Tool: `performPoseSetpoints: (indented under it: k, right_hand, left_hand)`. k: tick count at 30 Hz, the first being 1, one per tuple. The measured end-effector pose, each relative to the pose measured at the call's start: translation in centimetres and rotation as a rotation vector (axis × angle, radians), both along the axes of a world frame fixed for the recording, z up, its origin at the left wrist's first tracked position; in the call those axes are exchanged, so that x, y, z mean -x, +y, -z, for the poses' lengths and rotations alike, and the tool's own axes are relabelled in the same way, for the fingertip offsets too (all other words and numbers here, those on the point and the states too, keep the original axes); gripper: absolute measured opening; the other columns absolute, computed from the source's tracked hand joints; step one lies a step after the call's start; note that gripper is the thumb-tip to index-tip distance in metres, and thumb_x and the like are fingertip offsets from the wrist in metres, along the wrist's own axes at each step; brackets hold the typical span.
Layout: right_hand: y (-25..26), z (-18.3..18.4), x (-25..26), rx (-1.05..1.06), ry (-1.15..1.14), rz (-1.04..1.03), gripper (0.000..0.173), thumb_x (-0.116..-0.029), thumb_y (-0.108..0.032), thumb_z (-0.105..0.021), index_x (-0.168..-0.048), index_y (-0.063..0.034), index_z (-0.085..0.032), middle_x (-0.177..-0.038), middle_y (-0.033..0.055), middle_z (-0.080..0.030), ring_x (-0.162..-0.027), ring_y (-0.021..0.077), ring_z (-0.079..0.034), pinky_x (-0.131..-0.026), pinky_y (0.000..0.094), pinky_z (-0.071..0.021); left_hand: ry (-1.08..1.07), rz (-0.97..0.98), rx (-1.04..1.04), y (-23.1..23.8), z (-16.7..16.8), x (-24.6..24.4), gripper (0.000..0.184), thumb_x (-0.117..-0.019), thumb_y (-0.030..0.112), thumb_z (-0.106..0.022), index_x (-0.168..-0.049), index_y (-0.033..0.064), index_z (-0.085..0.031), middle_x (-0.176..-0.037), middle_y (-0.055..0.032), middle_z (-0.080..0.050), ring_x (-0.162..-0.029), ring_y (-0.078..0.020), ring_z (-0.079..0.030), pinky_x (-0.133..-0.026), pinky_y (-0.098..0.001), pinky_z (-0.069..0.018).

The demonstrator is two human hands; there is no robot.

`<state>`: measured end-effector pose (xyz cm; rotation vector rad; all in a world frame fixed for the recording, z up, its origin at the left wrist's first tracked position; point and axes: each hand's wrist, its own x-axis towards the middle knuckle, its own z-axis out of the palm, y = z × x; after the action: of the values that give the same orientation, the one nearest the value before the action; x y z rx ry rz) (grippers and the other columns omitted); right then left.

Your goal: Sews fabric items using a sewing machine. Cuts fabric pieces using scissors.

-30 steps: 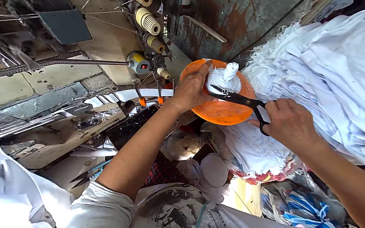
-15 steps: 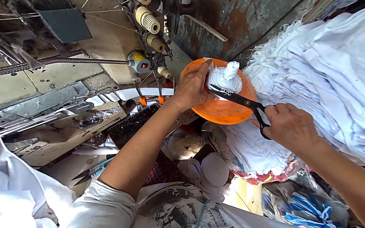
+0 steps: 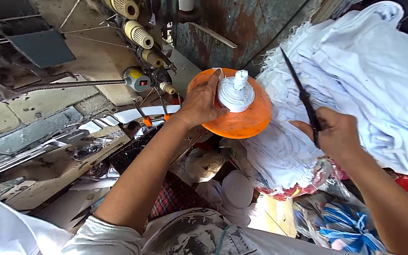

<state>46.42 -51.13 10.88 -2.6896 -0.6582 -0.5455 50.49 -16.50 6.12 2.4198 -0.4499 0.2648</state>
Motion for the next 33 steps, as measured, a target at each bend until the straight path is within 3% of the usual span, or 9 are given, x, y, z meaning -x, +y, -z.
performPoseSetpoints:
  k: [3,6,9,13,18,20,25,28,33]
  right_hand:
    - [-1.9,0.4,0.9,0.077,-0.034,0.044,0.063,-0.0921,-0.056,-0.066,-0.078,0.0042,-0.055,-0.060,0.0123,-0.048,-0.052,0.0264,-0.047,-0.049,0.0444,-0.0387]
    - [-2.7,1.5,1.4,0.211,-0.051,0.058,0.068,-0.0916,-0.059,-0.063,-0.080,0.0083,-0.057,-0.064,0.0204,-0.054,-0.056,0.0377,-0.055,-0.050,0.0530,-0.0433]
    - [-2.9,2.1,1.2,0.302,-0.070,0.042,0.070,-0.0899,-0.061,-0.062,-0.082,0.0083,-0.059,-0.070,0.0232,-0.058,-0.062,0.0435,-0.062,-0.052,0.0564,-0.0472]
    - [-2.7,2.5,0.6,0.379,-0.129,-0.001,0.069,-0.0895,-0.060,-0.064,-0.082,0.0082,-0.060,-0.073,0.0249,-0.059,-0.067,0.0466,-0.064,-0.052,0.0560,-0.0492]
    - [-1.7,2.4,-0.4,0.439,-0.206,-0.052,0.062,-0.0884,-0.051,-0.070,-0.083,0.0096,-0.060,-0.075,0.0274,-0.059,-0.072,0.0490,-0.066,-0.054,0.0553,-0.0515]
    - [-1.3,2.5,-0.8,0.456,-0.244,-0.061,0.061,-0.0903,-0.050,-0.068,-0.082,0.0093,-0.059,-0.075,0.0276,-0.059,-0.072,0.0492,-0.066,-0.055,0.0551,-0.0512]
    - [-0.7,2.1,-2.2,0.505,-0.338,-0.116,0.057,-0.0964,-0.046,-0.063,-0.084,0.0092,-0.057,-0.075,0.0276,-0.057,-0.069,0.0491,-0.064,-0.052,0.0543,-0.0495]
    - [-0.3,1.7,-3.1,0.504,-0.400,-0.154,0.057,-0.1007,-0.046,-0.057,-0.086,0.0096,-0.056,-0.075,0.0277,-0.056,-0.069,0.0495,-0.062,-0.053,0.0546,-0.0481]
    - [0.3,2.1,-4.1,0.498,-0.426,-0.198,0.060,-0.0988,-0.049,-0.058,-0.083,0.0089,-0.056,-0.074,0.0267,-0.056,-0.067,0.0480,-0.062,-0.053,0.0533,-0.0479]
  left_hand:
    - [-0.068,-0.128,0.006,-1.6,-0.9,2.0,0.108,-0.0771,0.021,-0.087,-0.161,0.0011,-0.022,-0.143,-0.0248,-0.054,-0.136,-0.0422,-0.050,-0.116,-0.0582,-0.0364]
    - [-0.084,-0.217,0.092,-3.3,-0.9,3.3,0.112,-0.0768,0.033,-0.089,-0.160,-0.0006,-0.021,-0.135,-0.0260,-0.059,-0.129,-0.0429,-0.056,-0.108,-0.0618,-0.0425]
    - [-0.060,-0.244,0.109,-4.2,-0.6,3.0,0.121,-0.0733,0.036,-0.092,-0.161,0.0012,-0.016,-0.133,-0.0263,-0.060,-0.128,-0.0428,-0.057,-0.106,-0.0629,-0.0418]
    - [-0.018,-0.141,0.132,-2.8,-0.4,1.1,0.123,-0.0715,0.036,-0.093,-0.162,0.0025,-0.016,-0.136,-0.0233,-0.062,-0.128,-0.0400,-0.059,-0.109,-0.0624,-0.0410]
    - [0.098,-0.031,0.100,-0.5,-1.5,0.4,0.121,-0.0740,0.018,-0.092,-0.163,0.0041,-0.011,-0.148,-0.0225,-0.053,-0.136,-0.0372,-0.054,-0.113,-0.0538,-0.0435]
    - [0.053,-0.100,0.103,-0.7,-1.2,1.3,0.115,-0.0750,0.014,-0.090,-0.162,0.0037,-0.015,-0.145,-0.0247,-0.053,-0.134,-0.0394,-0.054,-0.111,-0.0552,-0.0441]
    - [-0.009,-0.161,0.158,-0.9,-0.1,2.3,0.103,-0.0790,0.014,-0.086,-0.160,0.0030,-0.023,-0.131,-0.0195,-0.065,-0.125,-0.0375,-0.061,-0.108,-0.0558,-0.0459]
    - [0.022,-0.099,0.217,-0.1,-0.1,1.7,0.104,-0.0794,0.010,-0.086,-0.160,0.0040,-0.021,-0.131,-0.0153,-0.067,-0.124,-0.0322,-0.064,-0.107,-0.0519,-0.0481]
    - [0.017,-0.023,0.201,0.6,0.2,0.8,0.101,-0.0798,0.006,-0.082,-0.160,0.0009,-0.022,-0.134,-0.0154,-0.067,-0.129,-0.0312,-0.061,-0.112,-0.0515,-0.0440]
